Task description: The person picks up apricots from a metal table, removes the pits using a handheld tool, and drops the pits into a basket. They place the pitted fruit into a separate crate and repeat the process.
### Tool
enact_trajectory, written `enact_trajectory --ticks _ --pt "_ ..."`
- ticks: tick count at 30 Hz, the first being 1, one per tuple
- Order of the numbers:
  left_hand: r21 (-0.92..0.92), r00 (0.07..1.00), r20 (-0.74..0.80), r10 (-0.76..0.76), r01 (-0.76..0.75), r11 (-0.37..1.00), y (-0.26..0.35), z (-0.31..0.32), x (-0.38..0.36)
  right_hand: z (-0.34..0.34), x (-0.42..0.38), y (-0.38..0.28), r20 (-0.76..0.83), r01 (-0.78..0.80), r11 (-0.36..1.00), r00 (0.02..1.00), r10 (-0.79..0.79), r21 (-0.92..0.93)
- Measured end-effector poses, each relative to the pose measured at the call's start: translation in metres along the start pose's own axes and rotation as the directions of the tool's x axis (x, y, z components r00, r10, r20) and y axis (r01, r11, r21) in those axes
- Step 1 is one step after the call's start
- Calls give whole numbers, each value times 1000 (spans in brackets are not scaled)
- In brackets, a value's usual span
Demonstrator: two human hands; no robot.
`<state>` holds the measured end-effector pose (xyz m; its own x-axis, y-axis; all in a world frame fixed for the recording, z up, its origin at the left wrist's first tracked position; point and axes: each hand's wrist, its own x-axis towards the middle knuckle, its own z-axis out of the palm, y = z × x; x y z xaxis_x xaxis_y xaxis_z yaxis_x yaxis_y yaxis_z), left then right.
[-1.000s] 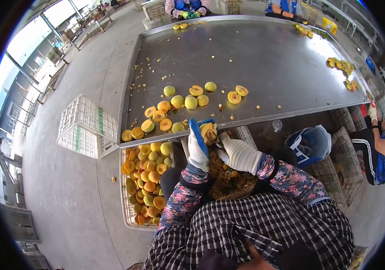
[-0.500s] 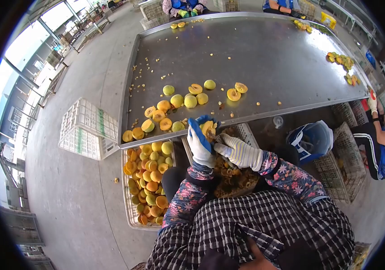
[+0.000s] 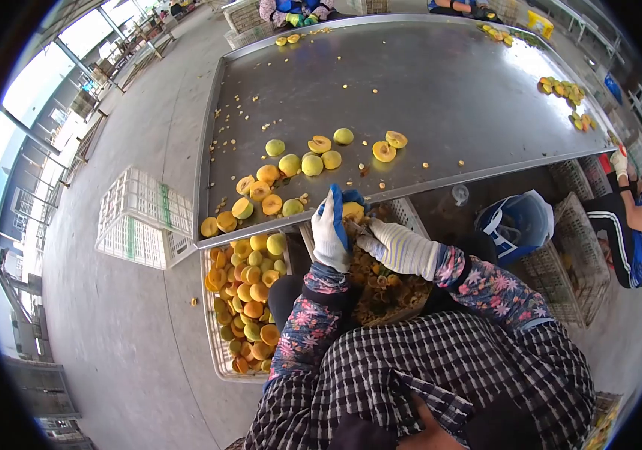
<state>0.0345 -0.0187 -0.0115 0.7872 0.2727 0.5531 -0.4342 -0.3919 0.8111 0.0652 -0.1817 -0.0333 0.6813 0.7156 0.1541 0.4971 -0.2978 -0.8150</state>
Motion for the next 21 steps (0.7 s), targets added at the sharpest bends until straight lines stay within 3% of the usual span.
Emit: enact_trajectory --ticks 1,2,6,8,10,13,16,19,21 --pt "44 998 -14 57 -56 997 -2 1 -2 -22 -2 -42 172 -252 926 962 210 282" --pt "29 1000 -4 15 -14 999 2 1 -3 -35 -2 -67 387 -503 715 857 340 485" --pt "-84 995 71 -72 78 993 10 0 0 -39 -5 -62 548 -619 465 783 296 633" --pt "-393 964 140 -225 262 881 8 0 0 -41 -6 -64 545 -614 457 787 289 644" --pt "-765 832 338 -440 515 387 9 1 2 -42 -8 -65 538 -610 464 790 293 643" --pt "-622 889 281 -361 455 637 18 3 5 -39 -11 -60 480 -554 521 830 285 649" --pt "-796 743 361 -563 561 229 19 9 9 -37 -15 -58 397 -482 628 873 284 611" --pt "-764 722 335 -606 584 274 17 14 9 -35 -19 -48 377 -460 646 885 274 609" --pt "-609 720 270 -640 642 466 22 11 11 -38 -24 -45 349 -425 683 901 257 593"
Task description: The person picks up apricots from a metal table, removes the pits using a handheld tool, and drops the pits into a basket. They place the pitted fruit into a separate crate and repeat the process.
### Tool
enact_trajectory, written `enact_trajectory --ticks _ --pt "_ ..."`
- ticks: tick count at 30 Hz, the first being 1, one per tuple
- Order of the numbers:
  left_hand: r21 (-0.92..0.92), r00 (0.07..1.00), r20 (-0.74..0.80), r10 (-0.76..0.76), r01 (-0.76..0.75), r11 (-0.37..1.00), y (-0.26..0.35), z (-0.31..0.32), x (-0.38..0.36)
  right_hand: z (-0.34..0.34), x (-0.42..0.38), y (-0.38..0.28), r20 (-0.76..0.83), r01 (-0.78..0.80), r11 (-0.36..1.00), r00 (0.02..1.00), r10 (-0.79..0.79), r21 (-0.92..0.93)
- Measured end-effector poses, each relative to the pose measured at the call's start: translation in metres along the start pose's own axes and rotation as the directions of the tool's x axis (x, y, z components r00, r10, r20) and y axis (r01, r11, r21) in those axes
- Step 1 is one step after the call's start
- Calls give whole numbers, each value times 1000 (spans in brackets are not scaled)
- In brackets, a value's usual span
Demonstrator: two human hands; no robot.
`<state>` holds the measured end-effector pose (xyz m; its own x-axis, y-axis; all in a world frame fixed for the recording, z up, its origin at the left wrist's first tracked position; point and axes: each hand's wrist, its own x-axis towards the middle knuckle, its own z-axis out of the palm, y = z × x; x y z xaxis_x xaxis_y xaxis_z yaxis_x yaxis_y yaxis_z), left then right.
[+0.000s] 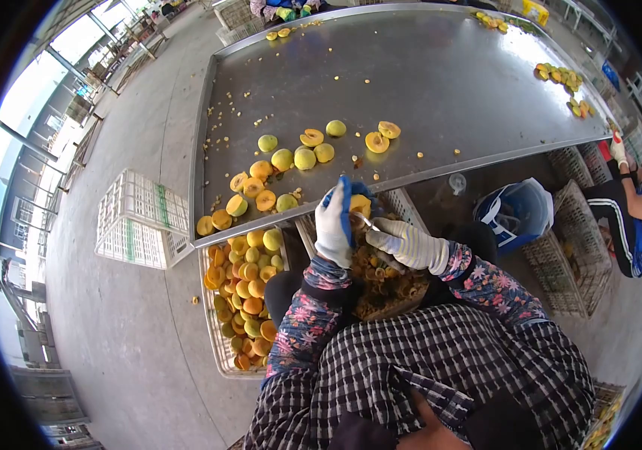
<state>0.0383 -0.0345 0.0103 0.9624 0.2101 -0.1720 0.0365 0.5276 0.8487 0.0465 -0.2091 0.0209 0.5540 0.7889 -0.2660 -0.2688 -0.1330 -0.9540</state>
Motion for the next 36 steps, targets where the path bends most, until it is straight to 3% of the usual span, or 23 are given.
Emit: enact_trajectory --ticks 2,5,6,8,9,10,11,12,13,15,17,20,21,23,25,28,31,34,35,36 --pt "235 994 -106 -2 27 972 7 7 -6 -1 -11 -7 -7 -22 999 1000 22 -26" --pt "219 968 -183 173 -132 967 7 -9 3 -13 -24 0 52 -64 994 996 68 -90" --pt "97 983 -143 111 -98 991 13 -19 2 -18 -20 15 11 66 965 998 -65 -254" --pt "352 991 -114 66 -22 936 35 -51 -3 -33 -15 40 25 161 742 981 -190 -651" --pt "496 970 -114 216 -133 858 36 -48 -9 -37 -13 50 56 191 567 968 -246 -802" --pt "553 950 -206 235 -85 829 64 -69 -12 -30 -21 26 -50 -96 421 992 120 -902" --pt "574 940 -261 221 -34 818 75 -90 -12 -29 -21 27 -48 -111 384 984 170 -917" --pt "730 933 -254 255 12 683 86 -121 -11 -29 -21 30 -45 -121 346 975 219 -930" --pt "904 931 -306 201 218 368 113 -125 -19 -28 -21 31 -42 -127 307 963 267 -943" --pt "968 934 -246 258 251 15 122 -157 -14 -23 -16 24 -21 -111 301 958 286 -947" --pt "991 928 -92 362 120 -56 114 -177 3 -22 -14 24 -2 -80 294 967 256 -952" --pt "992 976 -95 198 77 96 107 -138 31 -24 -6 42 0 -74 291 969 248 -954" --pt "999 990 -49 131 50 -2 94 -142 52 -24 -4 45 0 -73 291 970 245 -954" --pt "985 991 -127 -46 120 -122 73 -134 82 -21 -1 39 -1 -88 300 961 278 -950" --pt "946 982 -114 -153 60 -320 48 -132 109 -21 0 37 -3 -95 305 957 289 -948" --pt "881 966 -249 -66 197 -431 25 -129 125 -23 0 38 -17 -117 315 953 304 -942" --pt "891 956 -286 -69 239 -385 26 -132 129 -21 -2 29 -39 -151 336 947 317 -930" --pt "977 977 -213 10 213 15 32 -162 122 -23 -6 34 -26 -103 366 978 209 -925" --pt "892 981 -187 -52 191 409 37 -171 123 -25 -6 36 -22 -81 398 988 151 -914" --pt "623 980 -171 -104 189 759 38 -179 118 -26 -6 39 -18 -59 429 995 97 -901"
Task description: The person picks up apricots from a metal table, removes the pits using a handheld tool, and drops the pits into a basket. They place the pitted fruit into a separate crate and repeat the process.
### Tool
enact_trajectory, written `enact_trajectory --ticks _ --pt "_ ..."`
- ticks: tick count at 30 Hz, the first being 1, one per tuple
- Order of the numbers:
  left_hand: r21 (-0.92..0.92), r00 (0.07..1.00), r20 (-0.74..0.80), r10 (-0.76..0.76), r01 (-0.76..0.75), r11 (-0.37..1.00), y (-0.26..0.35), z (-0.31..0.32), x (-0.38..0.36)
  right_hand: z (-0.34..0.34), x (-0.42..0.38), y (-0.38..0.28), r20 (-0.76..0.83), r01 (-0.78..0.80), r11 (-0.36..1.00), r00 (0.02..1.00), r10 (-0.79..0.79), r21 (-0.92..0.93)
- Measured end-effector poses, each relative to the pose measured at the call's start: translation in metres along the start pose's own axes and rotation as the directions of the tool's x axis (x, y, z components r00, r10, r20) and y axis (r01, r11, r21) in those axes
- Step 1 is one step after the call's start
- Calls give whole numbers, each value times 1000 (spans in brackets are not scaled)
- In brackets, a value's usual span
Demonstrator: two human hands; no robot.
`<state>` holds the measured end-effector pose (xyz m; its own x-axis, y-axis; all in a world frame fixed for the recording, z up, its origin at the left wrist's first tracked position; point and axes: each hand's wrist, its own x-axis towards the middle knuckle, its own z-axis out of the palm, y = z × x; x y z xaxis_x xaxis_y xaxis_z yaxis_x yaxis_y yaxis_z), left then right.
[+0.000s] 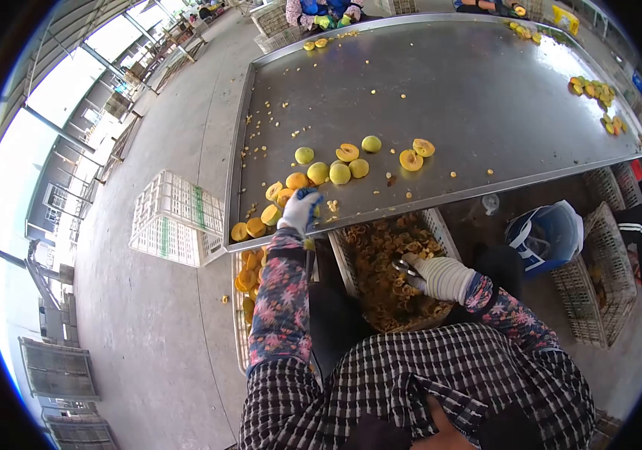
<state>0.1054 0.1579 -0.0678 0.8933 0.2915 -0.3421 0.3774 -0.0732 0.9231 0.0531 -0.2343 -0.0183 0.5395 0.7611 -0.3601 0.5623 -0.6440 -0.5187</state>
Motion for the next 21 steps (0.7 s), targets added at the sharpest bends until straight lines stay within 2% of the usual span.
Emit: enact_trajectory --ticks 1,2,3,5,7,8,9,11,13,15,16,19,21 --pt "-432 999 51 -11 32 901 13 0 -20 2 1 0 -44 27 999 999 -25 30" --pt "-546 988 123 88 -7 838 13 -4 -25 -3 0 -4 -69 43 998 997 -39 49" --pt "-458 950 -11 313 -283 843 30 13 -53 -3 2 -4 -97 44 998 995 -39 53" --pt "-746 975 152 163 5 665 62 23 -87 -2 9 -3 -158 49 997 987 -40 56" --pt "-751 947 237 217 37 660 67 37 -110 -4 11 -13 -360 161 984 925 -123 76" --pt "-697 946 230 227 -3 717 70 46 -122 -14 9 -27 -440 211 971 887 -144 108" --pt "-697 979 129 157 -23 717 75 67 -133 -21 8 -38 -516 258 956 843 -153 137" --pt "-785 894 335 299 89 613 59 72 -134 -30 10 -54 -583 284 954 793 -179 93" --pt "-728 869 90 487 -276 627 52 98 -149 -33 11 -62 -630 296 955 747 -211 31" --pt "-518 816 -20 577 -502 693 60 112 -159 -34 17 -63 -654 296 954 714 -248 -38" --pt "-358 819 -13 573 -539 763 65 114 -161 -33 22 -65 -683 307 947 672 -287 -96" --pt "-336 864 53 500 -457 824 65 115 -159 -32 15 -70 -593 156 982 783 -188 -105" --pt "-593 881 133 454 -296 749 46 112 -147 -28 14 -68 -595 157 977 775 -211 -141"
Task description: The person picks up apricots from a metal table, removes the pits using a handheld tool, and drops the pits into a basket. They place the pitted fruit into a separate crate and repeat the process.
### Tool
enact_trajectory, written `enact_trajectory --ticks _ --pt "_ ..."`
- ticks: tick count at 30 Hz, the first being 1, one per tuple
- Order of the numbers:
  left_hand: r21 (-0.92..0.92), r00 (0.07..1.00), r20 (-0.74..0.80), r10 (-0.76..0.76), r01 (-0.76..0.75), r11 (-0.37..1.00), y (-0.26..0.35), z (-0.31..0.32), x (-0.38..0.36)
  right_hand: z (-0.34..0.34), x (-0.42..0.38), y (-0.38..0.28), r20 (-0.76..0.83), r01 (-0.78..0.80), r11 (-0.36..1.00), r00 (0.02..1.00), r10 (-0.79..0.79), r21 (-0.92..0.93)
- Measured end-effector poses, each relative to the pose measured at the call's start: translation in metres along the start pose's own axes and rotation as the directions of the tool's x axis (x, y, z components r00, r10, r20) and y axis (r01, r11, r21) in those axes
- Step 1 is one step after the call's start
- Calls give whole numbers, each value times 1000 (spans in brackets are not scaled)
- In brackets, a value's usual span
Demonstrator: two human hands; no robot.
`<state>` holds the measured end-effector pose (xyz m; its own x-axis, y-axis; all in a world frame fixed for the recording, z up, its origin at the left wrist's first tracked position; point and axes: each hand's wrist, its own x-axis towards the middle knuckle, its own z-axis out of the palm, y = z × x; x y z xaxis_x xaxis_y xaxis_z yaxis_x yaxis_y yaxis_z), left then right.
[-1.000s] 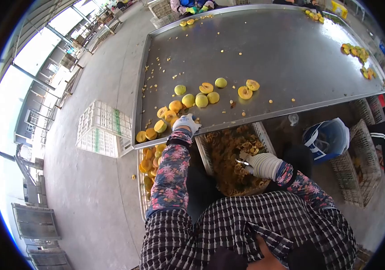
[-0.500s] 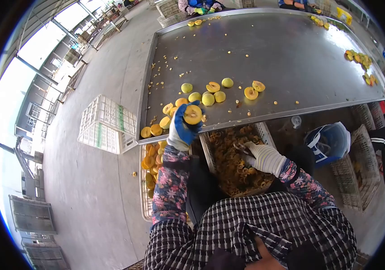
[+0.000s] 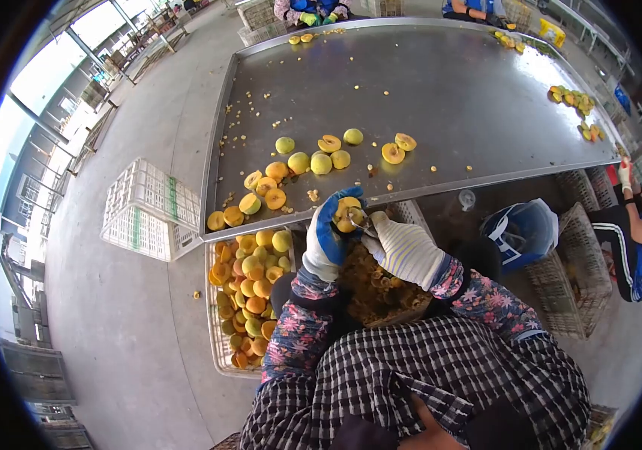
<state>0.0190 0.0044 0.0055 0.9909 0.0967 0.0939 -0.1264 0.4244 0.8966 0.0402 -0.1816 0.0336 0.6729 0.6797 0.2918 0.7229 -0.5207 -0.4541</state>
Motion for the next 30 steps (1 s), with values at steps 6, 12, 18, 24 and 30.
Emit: enact_trajectory --ticks 6,12,18,24,30 --pt "387 975 21 221 -212 897 -31 -16 -5 6 2 9 -3 121 990 993 -121 -73" --pt "-366 979 -110 174 -203 908 -36 9 -11 17 -1 10 -25 95 987 995 -99 -130" --pt "104 938 -275 210 -188 977 -9 41 -26 22 -8 0 36 39 997 998 -41 72" --pt "-444 988 -134 -72 5 896 -12 25 -13 2 0 22 188 51 998 981 -54 24" --pt "-451 980 -197 -14 -78 889 -34 20 -7 7 0 13 186 58 998 980 -64 34"
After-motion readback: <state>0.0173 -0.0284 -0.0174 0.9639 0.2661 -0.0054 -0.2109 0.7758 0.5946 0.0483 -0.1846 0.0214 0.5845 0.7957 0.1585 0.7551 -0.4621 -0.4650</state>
